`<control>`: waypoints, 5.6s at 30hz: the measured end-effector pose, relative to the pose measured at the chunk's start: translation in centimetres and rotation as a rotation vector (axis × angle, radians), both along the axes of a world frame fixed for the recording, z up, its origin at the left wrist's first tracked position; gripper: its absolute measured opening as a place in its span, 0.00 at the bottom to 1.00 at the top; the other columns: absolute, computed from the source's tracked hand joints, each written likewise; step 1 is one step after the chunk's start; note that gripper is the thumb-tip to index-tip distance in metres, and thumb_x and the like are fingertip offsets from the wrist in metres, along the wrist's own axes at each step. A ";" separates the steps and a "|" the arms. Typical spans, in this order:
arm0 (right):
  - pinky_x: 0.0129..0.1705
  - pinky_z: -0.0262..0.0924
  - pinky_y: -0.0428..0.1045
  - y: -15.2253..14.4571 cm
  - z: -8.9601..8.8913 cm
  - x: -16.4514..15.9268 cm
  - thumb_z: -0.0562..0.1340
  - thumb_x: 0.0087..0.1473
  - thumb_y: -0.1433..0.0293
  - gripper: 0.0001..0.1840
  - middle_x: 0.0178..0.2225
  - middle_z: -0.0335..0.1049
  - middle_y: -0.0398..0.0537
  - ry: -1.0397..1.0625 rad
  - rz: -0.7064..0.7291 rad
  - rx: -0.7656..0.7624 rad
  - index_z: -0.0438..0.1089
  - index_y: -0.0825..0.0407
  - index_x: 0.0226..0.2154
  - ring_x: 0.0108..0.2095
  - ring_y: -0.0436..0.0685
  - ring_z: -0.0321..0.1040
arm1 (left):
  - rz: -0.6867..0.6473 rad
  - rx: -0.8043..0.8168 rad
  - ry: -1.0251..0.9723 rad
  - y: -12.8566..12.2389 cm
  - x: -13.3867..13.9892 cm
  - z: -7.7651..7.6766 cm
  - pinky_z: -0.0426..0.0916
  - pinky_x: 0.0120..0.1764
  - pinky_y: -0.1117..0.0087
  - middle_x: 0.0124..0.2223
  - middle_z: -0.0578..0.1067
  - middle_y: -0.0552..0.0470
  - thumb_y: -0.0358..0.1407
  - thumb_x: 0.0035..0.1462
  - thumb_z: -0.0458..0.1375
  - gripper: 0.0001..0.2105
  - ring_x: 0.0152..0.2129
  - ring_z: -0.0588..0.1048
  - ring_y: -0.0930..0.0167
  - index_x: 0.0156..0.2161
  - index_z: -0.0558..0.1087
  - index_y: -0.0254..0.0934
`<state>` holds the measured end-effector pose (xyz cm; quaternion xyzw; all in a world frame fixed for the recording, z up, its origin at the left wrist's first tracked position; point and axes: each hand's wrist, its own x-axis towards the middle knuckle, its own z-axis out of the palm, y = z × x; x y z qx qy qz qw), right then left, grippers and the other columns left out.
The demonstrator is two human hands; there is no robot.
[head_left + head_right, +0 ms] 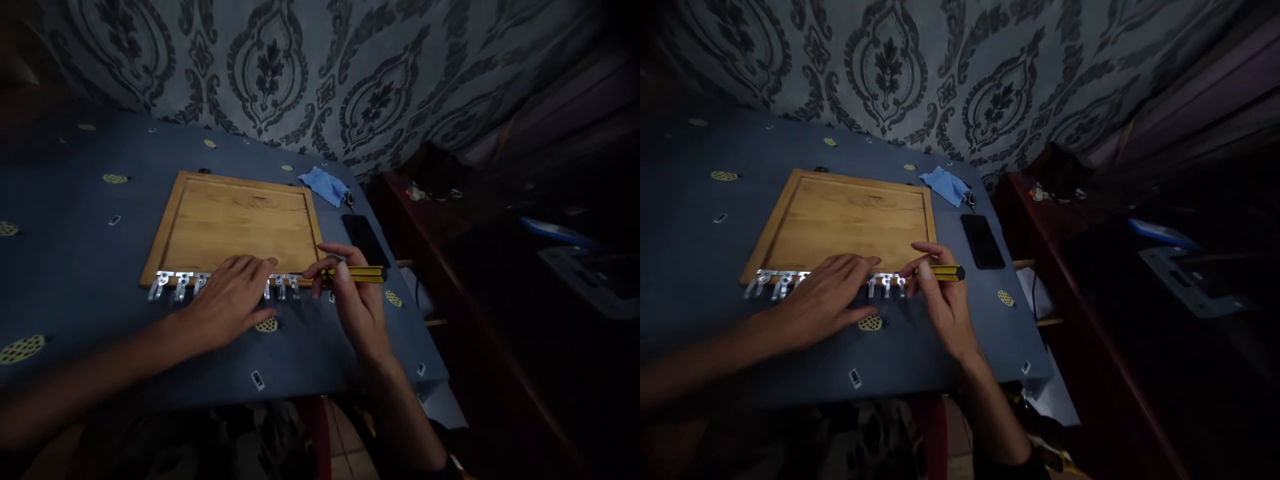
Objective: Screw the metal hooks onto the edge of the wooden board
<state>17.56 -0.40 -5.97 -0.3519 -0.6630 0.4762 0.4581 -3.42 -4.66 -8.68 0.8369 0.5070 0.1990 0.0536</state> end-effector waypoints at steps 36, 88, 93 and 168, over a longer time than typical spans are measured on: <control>0.31 0.66 0.51 1.1 -1.5 -0.6 0.60 0.67 0.67 0.05 0.32 0.72 0.43 0.024 -0.104 0.072 0.69 0.46 0.37 0.30 0.53 0.69 | -0.286 0.264 -0.087 -3.2 0.8 -0.7 0.68 0.58 0.57 0.45 0.82 0.45 0.29 0.66 0.51 0.12 0.49 0.75 0.63 0.45 0.77 0.34; 0.47 0.66 0.62 4.5 -4.1 0.9 0.69 0.53 0.48 0.26 0.41 0.71 0.52 -0.615 0.299 0.479 0.72 0.49 0.46 0.45 0.65 0.66 | -0.184 0.148 -0.308 4.6 2.3 8.4 0.75 0.36 0.71 0.38 0.80 0.54 0.34 0.67 0.57 0.05 0.32 0.79 0.71 0.46 0.74 0.38; 0.45 0.64 0.60 4.5 -5.0 0.8 0.69 0.54 0.49 0.24 0.39 0.70 0.50 -0.599 0.320 0.484 0.73 0.49 0.45 0.42 0.63 0.64 | -0.183 0.152 -0.317 4.8 2.3 7.8 0.75 0.39 0.72 0.41 0.80 0.52 0.31 0.67 0.57 0.08 0.36 0.79 0.73 0.49 0.73 0.36; 0.48 0.58 0.56 4.7 -5.2 1.0 0.71 0.52 0.51 0.27 0.42 0.70 0.49 -0.588 0.354 0.442 0.74 0.52 0.47 0.45 0.61 0.65 | -0.059 0.127 -0.208 4.3 1.4 9.2 0.77 0.41 0.76 0.43 0.84 0.62 0.37 0.68 0.57 0.07 0.37 0.83 0.72 0.45 0.77 0.45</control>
